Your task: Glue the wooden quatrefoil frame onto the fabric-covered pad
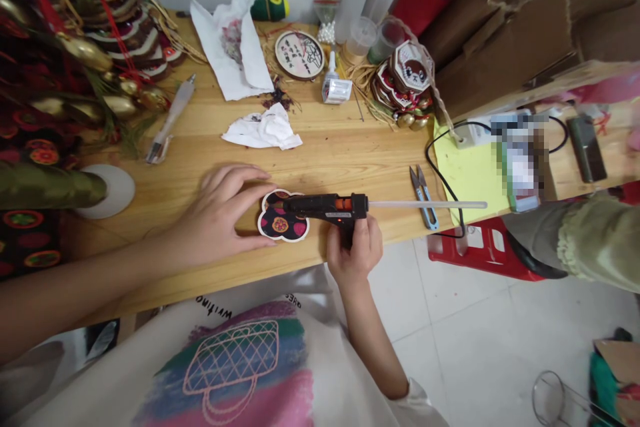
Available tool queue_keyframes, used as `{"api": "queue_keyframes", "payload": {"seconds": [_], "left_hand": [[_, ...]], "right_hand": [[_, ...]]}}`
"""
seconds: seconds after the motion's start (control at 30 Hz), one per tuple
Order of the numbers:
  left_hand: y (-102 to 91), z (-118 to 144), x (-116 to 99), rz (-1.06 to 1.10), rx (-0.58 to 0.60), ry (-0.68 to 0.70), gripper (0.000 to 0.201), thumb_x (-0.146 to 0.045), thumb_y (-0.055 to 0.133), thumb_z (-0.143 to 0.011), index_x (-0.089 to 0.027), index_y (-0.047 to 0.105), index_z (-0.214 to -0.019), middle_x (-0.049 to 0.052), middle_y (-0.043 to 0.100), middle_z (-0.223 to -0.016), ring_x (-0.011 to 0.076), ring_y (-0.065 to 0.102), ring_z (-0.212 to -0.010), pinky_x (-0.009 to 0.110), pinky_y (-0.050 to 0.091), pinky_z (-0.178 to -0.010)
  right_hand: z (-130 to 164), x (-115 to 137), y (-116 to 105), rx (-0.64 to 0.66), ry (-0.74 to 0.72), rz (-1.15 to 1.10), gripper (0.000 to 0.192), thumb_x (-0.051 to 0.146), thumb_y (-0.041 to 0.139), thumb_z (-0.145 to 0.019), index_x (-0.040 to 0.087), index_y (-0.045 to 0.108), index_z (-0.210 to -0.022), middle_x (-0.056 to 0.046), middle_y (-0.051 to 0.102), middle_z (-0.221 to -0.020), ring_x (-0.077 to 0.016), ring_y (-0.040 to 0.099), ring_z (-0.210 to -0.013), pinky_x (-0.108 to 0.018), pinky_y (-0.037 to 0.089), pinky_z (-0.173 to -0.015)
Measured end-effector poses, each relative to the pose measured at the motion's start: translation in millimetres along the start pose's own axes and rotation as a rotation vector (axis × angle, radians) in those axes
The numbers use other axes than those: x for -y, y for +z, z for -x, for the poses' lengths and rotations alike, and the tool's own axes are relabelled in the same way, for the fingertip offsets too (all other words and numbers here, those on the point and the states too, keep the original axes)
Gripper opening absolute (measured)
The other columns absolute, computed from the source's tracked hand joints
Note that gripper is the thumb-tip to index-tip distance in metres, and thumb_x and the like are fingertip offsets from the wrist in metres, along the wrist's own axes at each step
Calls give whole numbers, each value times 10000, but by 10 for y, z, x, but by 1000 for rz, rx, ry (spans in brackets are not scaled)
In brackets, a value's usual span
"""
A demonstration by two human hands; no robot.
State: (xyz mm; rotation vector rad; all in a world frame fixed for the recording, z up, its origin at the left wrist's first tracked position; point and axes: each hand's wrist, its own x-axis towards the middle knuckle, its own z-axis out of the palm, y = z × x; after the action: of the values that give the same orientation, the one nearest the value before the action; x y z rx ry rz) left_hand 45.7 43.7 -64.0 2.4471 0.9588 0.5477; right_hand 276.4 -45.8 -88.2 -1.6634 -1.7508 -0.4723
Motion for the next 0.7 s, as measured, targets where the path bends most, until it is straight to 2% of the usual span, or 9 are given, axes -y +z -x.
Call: {"api": "queue_keyframes", "payload": {"seconds": [0.2,0.27,0.37,0.7], "left_hand": [[-3,-8,-1,37,9,-16,641,-527,767,-731,-155,603,-1226,163,569,-1259,354,496,-1204,541,384,-1029],[-3,-5,1,46,19,-27,639,-535,763,-731,-179,600,-1236,153,566,-1269,351,493,-1211,547,378,-1038],[-2,0,3,30,14,-18,655,-535,765,-730,-151,596,-1233,169,567,-1263,352,499,-1203,544,385,-1030],[3,-2,3,4,2,-3,659,-565,745,-743,-142,594,-1227,166,569,-1253,342,497,-1203,519,390,-1023]], "right_hand": [[19,-15,15,-31,-18,5,610,197,641,-814,224,439,-1389,-46,602,-840,-166,549,-668,-283,471,-574],[23,-17,14,-12,-20,14,576,234,660,-820,221,461,-1361,-52,612,-844,-174,572,-682,-285,476,-568],[21,-12,5,1,-9,14,543,271,688,-820,207,490,-1322,-57,620,-843,-187,595,-715,-286,479,-574],[-11,27,2,22,22,22,559,357,723,-815,186,503,-1299,-47,607,-828,-170,565,-691,-285,480,-608]]}}
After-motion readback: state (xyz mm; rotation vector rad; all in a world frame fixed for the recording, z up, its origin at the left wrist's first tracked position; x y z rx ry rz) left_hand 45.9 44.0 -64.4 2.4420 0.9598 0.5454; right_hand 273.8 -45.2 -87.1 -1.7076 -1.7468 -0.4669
